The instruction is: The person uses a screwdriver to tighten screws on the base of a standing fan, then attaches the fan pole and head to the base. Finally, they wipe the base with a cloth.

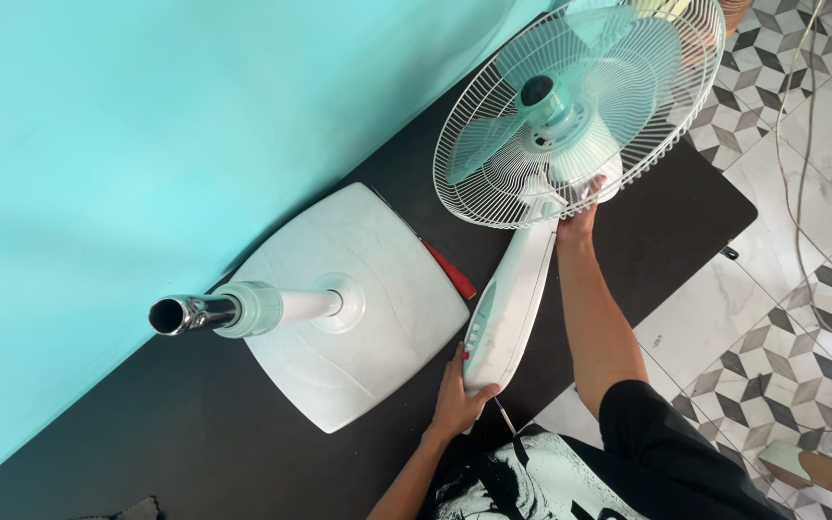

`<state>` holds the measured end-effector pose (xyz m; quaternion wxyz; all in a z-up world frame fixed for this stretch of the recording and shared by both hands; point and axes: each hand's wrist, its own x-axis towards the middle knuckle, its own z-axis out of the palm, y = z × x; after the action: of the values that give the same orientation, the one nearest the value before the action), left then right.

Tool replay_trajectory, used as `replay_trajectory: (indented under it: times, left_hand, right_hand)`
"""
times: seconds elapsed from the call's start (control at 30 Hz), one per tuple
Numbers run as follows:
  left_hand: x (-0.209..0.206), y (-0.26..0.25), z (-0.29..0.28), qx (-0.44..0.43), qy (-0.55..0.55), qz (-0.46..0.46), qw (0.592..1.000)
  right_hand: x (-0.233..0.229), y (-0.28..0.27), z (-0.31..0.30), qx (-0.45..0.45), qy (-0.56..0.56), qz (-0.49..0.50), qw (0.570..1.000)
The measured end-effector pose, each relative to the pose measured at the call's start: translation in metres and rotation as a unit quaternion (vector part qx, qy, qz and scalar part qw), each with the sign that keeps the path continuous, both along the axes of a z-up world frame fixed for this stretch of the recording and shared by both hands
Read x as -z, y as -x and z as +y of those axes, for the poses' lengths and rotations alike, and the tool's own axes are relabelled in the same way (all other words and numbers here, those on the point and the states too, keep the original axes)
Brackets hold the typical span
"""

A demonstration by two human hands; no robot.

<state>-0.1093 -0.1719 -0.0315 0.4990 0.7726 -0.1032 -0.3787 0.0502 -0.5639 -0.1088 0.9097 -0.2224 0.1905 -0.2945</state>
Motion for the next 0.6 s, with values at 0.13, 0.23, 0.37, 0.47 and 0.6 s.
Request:
replay_trajectory:
  times: [0.13,0.23,0.37,0.47,0.6]
  left_hand:
    - [-0.002,0.004,0.001,0.009,-0.023,-0.017,1.0]
    - [0.001,0.005,0.002,0.007,-0.014,-0.026,1.0]
    - [0.008,0.012,0.007,0.012,-0.005,-0.045,0.999]
    - [0.014,0.015,0.01,-0.01,0.024,-0.02,0.999]
    - [0.018,0.021,0.014,-0.022,0.038,-0.069,0.997]
  right_hand:
    - [0.005,0.005,0.004,0.013,0.002,0.031,0.999]
    - [0.008,-0.002,0.003,0.021,-0.026,0.061,0.998]
    - [0.013,0.002,0.007,0.023,0.002,0.045,0.999]
    - [0.012,0.006,0.011,0.032,0.017,0.093,0.995]
    - [0.011,0.01,0.02,0.0,-0.074,0.071,0.995]
